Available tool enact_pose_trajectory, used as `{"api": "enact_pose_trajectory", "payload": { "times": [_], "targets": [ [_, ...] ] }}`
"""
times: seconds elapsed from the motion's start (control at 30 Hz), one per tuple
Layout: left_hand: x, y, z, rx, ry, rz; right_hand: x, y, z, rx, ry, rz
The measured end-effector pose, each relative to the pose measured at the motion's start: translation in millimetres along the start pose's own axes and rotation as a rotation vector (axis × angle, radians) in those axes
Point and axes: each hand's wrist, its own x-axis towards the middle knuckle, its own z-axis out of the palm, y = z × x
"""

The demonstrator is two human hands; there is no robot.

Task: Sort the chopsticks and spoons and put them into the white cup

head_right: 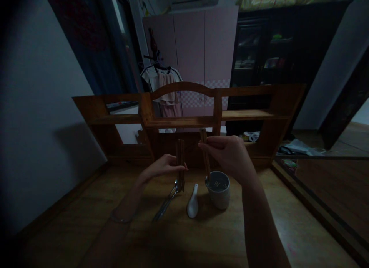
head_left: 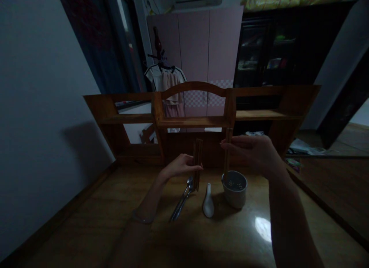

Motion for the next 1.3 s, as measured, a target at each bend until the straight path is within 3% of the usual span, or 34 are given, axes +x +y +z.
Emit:
{"api": "enact_pose_trajectory", "payload": {
  "times": [0.2,0.33,0.5,0.67,0.77,1.0,1.3],
  "targets": [
    [7,-13,7.6,-0.003,-0.075,0.021,-22,-16,-33,-0.091,0.258,0.072],
    [7,-15,7.3,-0.029,-0.094,0.028,-26,-35,-37,0.006,0.296,0.06],
    [3,-18,-0.5,-0.091,-0.146,0.075,-11,-31,-2,0.134,0.036,0.004],
    [0,-26,-8.4,-0.088,-0.207,0.07,12,9,52,0.139,-0.205,-0.047],
    [1,-33,-9.8,-0.121,-0.213,0.076,20,33,72,0.127,-0.298,-0.04],
    [7,-46,-9.0,-0.031,-0.161,0.092,23,58,84,0.186,-0.37,-0.023],
    [7,-41,-5.1,0.08,-0.094,0.063,23,67,91,0.3,-0.443,-0.055]
  ]
}}
